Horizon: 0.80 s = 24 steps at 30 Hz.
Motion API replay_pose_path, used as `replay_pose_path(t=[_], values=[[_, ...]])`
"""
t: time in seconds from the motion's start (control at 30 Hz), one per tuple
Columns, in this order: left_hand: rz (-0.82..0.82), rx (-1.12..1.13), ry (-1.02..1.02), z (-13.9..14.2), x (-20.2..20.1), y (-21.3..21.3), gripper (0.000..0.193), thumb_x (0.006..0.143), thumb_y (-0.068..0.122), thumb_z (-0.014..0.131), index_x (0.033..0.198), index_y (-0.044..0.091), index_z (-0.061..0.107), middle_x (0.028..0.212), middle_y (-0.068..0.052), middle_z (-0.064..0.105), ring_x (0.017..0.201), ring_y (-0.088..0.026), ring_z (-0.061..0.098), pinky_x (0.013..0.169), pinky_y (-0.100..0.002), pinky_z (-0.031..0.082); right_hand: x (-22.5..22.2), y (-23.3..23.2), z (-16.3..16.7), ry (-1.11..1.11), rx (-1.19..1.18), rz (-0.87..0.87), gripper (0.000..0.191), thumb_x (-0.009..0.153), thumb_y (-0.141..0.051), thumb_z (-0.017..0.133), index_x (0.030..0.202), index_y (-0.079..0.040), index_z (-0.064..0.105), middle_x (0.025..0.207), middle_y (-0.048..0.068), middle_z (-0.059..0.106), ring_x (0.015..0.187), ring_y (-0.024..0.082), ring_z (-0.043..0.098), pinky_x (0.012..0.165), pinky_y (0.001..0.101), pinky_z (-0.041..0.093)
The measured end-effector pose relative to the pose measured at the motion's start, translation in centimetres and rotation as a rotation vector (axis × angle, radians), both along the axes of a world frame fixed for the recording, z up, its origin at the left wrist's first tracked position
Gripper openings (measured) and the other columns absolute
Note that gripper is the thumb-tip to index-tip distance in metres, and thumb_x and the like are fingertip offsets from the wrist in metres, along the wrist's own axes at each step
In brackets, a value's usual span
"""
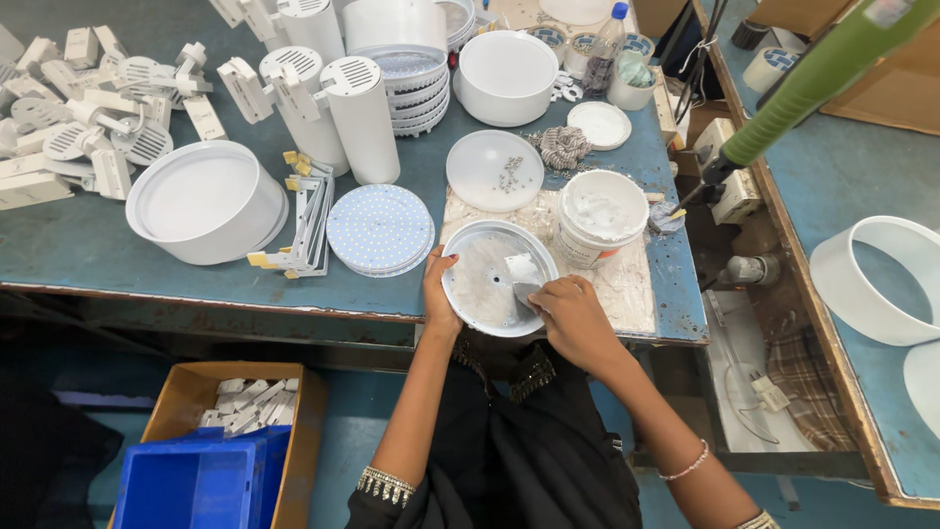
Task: The person applies a white paste to the interior surface of white plastic lampshade components using a small metal spatula. They repeatedly dip the spatula into a container of paste, spread it inside the component, and place the finished piece on a stack.
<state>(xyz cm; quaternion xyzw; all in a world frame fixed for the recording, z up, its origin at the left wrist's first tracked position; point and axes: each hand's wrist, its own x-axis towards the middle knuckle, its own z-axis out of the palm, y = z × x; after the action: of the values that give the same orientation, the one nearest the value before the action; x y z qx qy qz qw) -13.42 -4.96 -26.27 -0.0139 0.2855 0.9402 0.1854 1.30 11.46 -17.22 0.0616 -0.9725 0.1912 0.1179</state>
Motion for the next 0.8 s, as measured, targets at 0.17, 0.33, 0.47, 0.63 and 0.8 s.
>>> replay_pose_path(t=[0.17, 0.33, 0.47, 0.63, 0.8], values=[[-0.011, -0.006, 0.012, 0.9, 1.1, -0.7, 0.049, 0.082, 0.020, 0.063, 0.127, 0.002, 0.053, 0.111, -0.015, 0.064, 0.106, -0.025, 0.063, 0.094, -0.035, 0.052, -1.7, 4.9, 4.4, -0.001, -0.162, -0.028, 0.021, 0.088, 0.000, 0.057, 0.104, 0.000, 0.070, 0.097, 0.013, 0.070, 0.094, 0.028, 0.066, 0.089, 0.0418, 0.053], [-0.013, -0.048, -0.006, 2.4, 1.9, -1.5, 0.052, 0.081, 0.022, 0.062, 0.129, 0.004, 0.052, 0.113, -0.016, 0.063, 0.107, -0.026, 0.063, 0.093, -0.037, 0.052, -5.5, 11.5, 11.9, 0.106, -0.056, -0.287, 0.018, 0.087, -0.012, 0.068, 0.100, 0.000, 0.072, 0.092, 0.016, 0.076, 0.082, 0.028, 0.075, 0.078, 0.0374, 0.058], [0.004, -0.048, 0.010, 3.1, 2.2, -1.8, 0.051, 0.082, 0.022, 0.062, 0.129, 0.003, 0.049, 0.115, -0.016, 0.061, 0.110, -0.026, 0.062, 0.096, -0.037, 0.051, -8.5, 11.5, 11.9, -0.015, 0.044, -0.231, 0.029, 0.079, -0.013, 0.074, 0.105, 0.000, 0.069, 0.092, 0.018, 0.075, 0.084, 0.030, 0.074, 0.076, 0.0391, 0.057], [0.005, -0.072, 0.021, 3.6, 2.0, -2.3, 0.049, 0.084, 0.022, 0.061, 0.127, 0.002, 0.048, 0.113, -0.016, 0.060, 0.110, -0.025, 0.061, 0.097, -0.036, 0.050, -10.8, 10.5, 10.9, -0.279, 0.322, -0.219, 0.028, 0.074, -0.014, 0.075, 0.101, -0.017, 0.081, 0.097, 0.010, 0.076, 0.090, 0.032, 0.071, 0.075, 0.0444, 0.056], [0.001, -0.076, 0.006, 4.5, 1.4, -2.4, 0.050, 0.083, 0.021, 0.061, 0.127, 0.003, 0.048, 0.114, -0.016, 0.060, 0.109, -0.025, 0.061, 0.096, -0.036, 0.050, -13.3, 10.2, 10.4, -0.504, 0.443, -0.081, 0.026, 0.076, -0.013, 0.072, 0.100, -0.016, 0.081, 0.094, 0.009, 0.079, 0.088, 0.029, 0.074, 0.076, 0.0410, 0.058]])
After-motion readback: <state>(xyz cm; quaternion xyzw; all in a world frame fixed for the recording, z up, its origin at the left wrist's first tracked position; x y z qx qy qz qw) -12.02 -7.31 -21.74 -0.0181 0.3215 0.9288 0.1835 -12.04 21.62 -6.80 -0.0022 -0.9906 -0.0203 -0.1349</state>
